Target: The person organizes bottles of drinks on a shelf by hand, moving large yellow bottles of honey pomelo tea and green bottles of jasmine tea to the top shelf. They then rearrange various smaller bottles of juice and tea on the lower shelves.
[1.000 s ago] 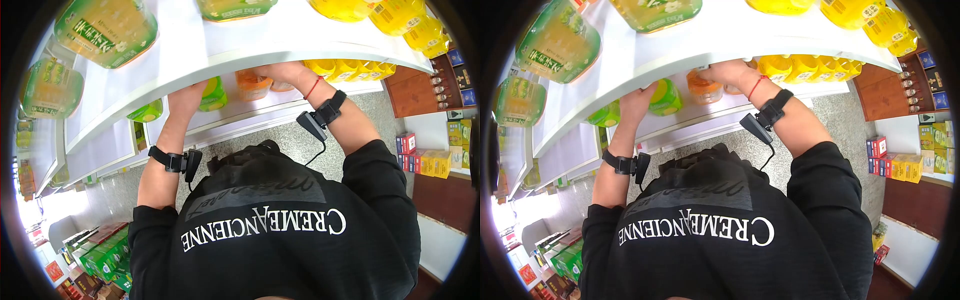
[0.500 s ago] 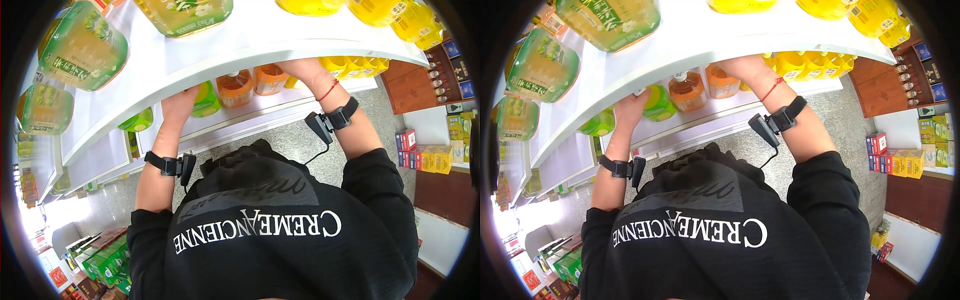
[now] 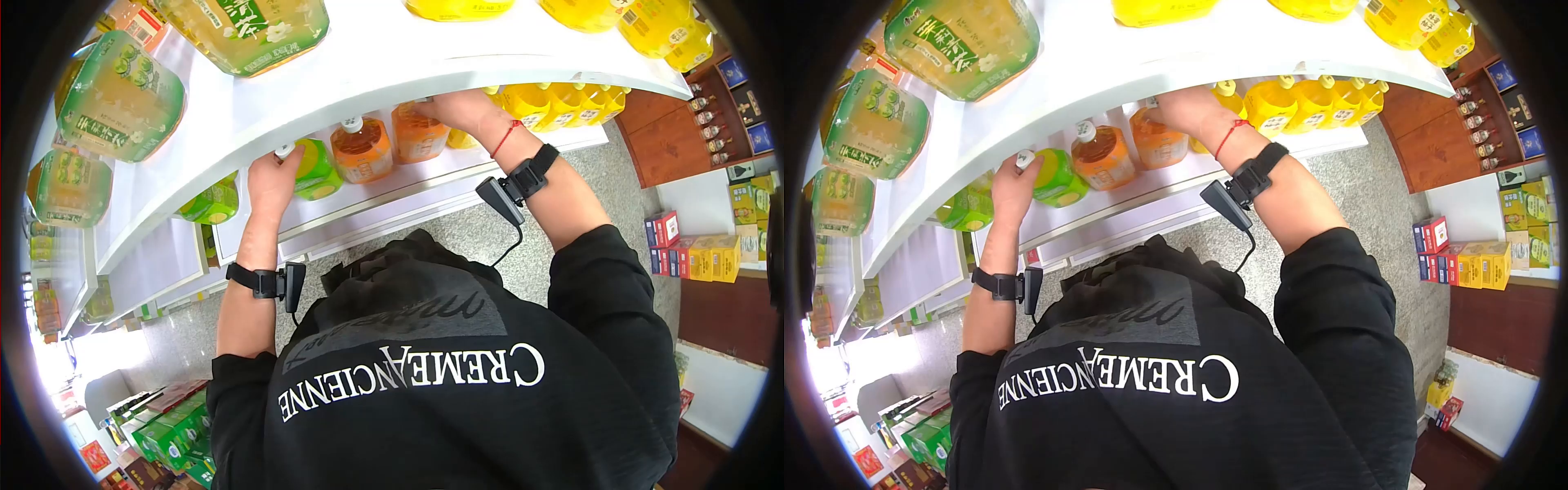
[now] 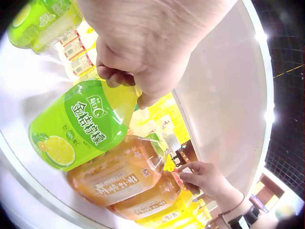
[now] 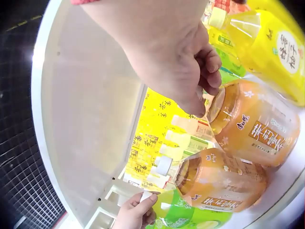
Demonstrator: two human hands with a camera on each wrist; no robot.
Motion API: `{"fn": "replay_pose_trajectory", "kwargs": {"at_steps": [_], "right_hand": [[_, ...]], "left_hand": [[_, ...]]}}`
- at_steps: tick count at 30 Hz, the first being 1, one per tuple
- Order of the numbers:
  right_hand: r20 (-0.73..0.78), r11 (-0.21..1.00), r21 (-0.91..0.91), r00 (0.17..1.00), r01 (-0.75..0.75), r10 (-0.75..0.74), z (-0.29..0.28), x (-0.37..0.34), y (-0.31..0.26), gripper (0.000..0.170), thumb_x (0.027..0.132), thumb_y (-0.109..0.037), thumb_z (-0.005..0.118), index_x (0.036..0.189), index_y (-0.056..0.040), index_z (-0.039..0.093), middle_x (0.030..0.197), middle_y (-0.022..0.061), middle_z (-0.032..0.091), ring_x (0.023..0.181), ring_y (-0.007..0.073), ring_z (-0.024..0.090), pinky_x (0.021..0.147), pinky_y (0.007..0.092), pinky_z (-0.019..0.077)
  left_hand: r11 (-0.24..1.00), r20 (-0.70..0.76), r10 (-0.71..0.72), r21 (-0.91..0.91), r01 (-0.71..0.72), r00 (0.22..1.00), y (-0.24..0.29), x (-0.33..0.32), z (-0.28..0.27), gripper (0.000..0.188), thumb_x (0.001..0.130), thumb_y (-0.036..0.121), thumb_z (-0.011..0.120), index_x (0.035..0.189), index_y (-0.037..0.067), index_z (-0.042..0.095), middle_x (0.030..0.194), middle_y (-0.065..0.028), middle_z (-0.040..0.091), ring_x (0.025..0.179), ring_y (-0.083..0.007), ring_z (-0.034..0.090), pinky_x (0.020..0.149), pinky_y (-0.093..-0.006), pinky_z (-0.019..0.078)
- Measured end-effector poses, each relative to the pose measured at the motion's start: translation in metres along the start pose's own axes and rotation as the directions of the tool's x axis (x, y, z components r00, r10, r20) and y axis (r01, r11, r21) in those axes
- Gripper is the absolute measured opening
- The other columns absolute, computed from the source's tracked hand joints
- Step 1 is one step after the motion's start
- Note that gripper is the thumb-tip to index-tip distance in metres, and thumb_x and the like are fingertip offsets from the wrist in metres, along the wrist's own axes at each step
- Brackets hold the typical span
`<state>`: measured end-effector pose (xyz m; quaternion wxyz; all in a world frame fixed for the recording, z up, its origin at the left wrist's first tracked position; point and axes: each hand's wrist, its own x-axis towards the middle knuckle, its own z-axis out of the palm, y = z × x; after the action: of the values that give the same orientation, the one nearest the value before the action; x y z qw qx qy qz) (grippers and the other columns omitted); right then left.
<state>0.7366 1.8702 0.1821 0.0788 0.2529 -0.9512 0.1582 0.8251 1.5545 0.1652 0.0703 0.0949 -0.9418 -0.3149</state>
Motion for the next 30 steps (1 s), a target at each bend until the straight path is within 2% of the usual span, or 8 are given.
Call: {"fn": "replay_pose_trajectory", "kwargs": {"at_steps": [5, 9, 12, 14, 17, 20, 23, 30], "right_hand": [[-0.043, 1.000, 0.026, 0.999, -0.014, 0.015, -0.002, 0.000, -0.003, 0.037, 0.078, -0.022, 0.071, 0.110, -0.0043, 0.065, 0.104, 0.0162, 0.068, 0.098, 0.0319, 0.064, 0.089, 0.0380, 0.0504], [0.021, 1.000, 0.031, 1.000, 0.000, -0.001, -0.003, 0.002, 0.000, 0.049, 0.075, -0.024, 0.074, 0.118, -0.0025, 0.061, 0.114, 0.0201, 0.064, 0.105, 0.0347, 0.061, 0.092, 0.0404, 0.0499], [-0.091, 0.999, -0.005, 0.995, 0.033, -0.033, 0.000, 0.000, -0.001, 0.035, 0.077, -0.021, 0.071, 0.108, -0.0040, 0.066, 0.103, 0.0165, 0.068, 0.097, 0.0319, 0.064, 0.088, 0.0381, 0.0508], [-0.112, 0.999, -0.022, 0.992, 0.048, -0.050, 0.003, 0.001, 0.002, 0.034, 0.077, -0.019, 0.071, 0.107, -0.0041, 0.066, 0.102, 0.0164, 0.068, 0.095, 0.0319, 0.064, 0.086, 0.0389, 0.0513], [-0.135, 0.998, -0.020, 0.989, 0.060, -0.062, 0.002, 0.002, 0.001, 0.031, 0.077, -0.018, 0.070, 0.105, -0.0045, 0.067, 0.100, 0.0158, 0.068, 0.093, 0.0315, 0.065, 0.084, 0.0389, 0.0519], [-0.034, 0.999, 0.043, 0.999, 0.003, -0.001, -0.007, 0.005, -0.005, 0.044, 0.075, -0.020, 0.074, 0.114, -0.0047, 0.063, 0.112, 0.0182, 0.064, 0.104, 0.0344, 0.061, 0.091, 0.0404, 0.0496], [-0.101, 0.995, -0.042, 0.990, 0.092, -0.095, 0.011, 0.013, 0.010, 0.044, 0.074, -0.020, 0.074, 0.114, -0.0054, 0.063, 0.112, 0.0176, 0.065, 0.104, 0.0342, 0.061, 0.091, 0.0406, 0.0493], [-0.091, 0.998, 0.010, 0.994, 0.066, -0.065, 0.009, 0.012, 0.012, 0.043, 0.074, -0.022, 0.074, 0.113, -0.0073, 0.065, 0.111, 0.0166, 0.065, 0.103, 0.0334, 0.061, 0.091, 0.0404, 0.0489]], "left_hand": [[1.000, 0.012, -0.002, -0.029, 0.002, 1.000, -0.005, 0.002, 0.001, 0.037, 0.084, 0.033, 0.068, 0.102, 0.002, 0.069, 0.081, -0.0121, 0.070, 0.073, -0.0229, 0.066, 0.069, -0.0332, 0.0490], [1.000, 0.009, -0.002, -0.023, 0.002, 1.000, -0.006, 0.003, 0.002, 0.036, 0.084, 0.033, 0.068, 0.102, 0.001, 0.069, 0.080, -0.0127, 0.070, 0.074, -0.0222, 0.066, 0.069, -0.0329, 0.0489], [1.000, 0.011, -0.002, -0.023, 0.002, 1.000, -0.003, 0.001, 0.001, 0.036, 0.084, 0.033, 0.068, 0.102, 0.002, 0.069, 0.082, -0.0130, 0.070, 0.074, -0.0224, 0.066, 0.069, -0.0331, 0.0490], [0.996, -0.048, 0.058, -0.071, -0.061, 0.997, -0.010, 0.003, 0.006, 0.040, 0.081, 0.037, 0.069, 0.097, 0.000, 0.067, 0.070, -0.0162, 0.065, 0.064, -0.0306, 0.063, 0.062, -0.0404, 0.0470], [0.997, -0.039, 0.050, -0.061, -0.052, 0.998, -0.012, 0.005, 0.007, 0.040, 0.081, 0.037, 0.070, 0.096, 0.000, 0.068, 0.069, -0.0157, 0.064, 0.063, -0.0304, 0.062, 0.061, -0.0402, 0.0468], [0.995, -0.051, 0.063, -0.067, -0.067, 0.997, -0.013, 0.004, 0.008, 0.039, 0.081, 0.037, 0.070, 0.096, 0.001, 0.068, 0.067, -0.0151, 0.063, 0.062, -0.0298, 0.061, 0.061, -0.0399, 0.0465], [0.999, -0.034, 0.042, -0.030, -0.043, 0.999, -0.008, 0.004, 0.004, 0.039, 0.081, 0.037, 0.070, 0.096, 0.001, 0.068, 0.065, -0.0142, 0.062, 0.060, -0.0290, 0.060, 0.060, -0.0397, 0.0462], [0.998, -0.034, 0.034, -0.047, -0.035, 0.999, -0.004, 0.003, 0.003, 0.039, 0.081, 0.037, 0.070, 0.098, 0.002, 0.068, 0.065, -0.0133, 0.062, 0.058, -0.0279, 0.058, 0.059, -0.0396, 0.0458]]}}
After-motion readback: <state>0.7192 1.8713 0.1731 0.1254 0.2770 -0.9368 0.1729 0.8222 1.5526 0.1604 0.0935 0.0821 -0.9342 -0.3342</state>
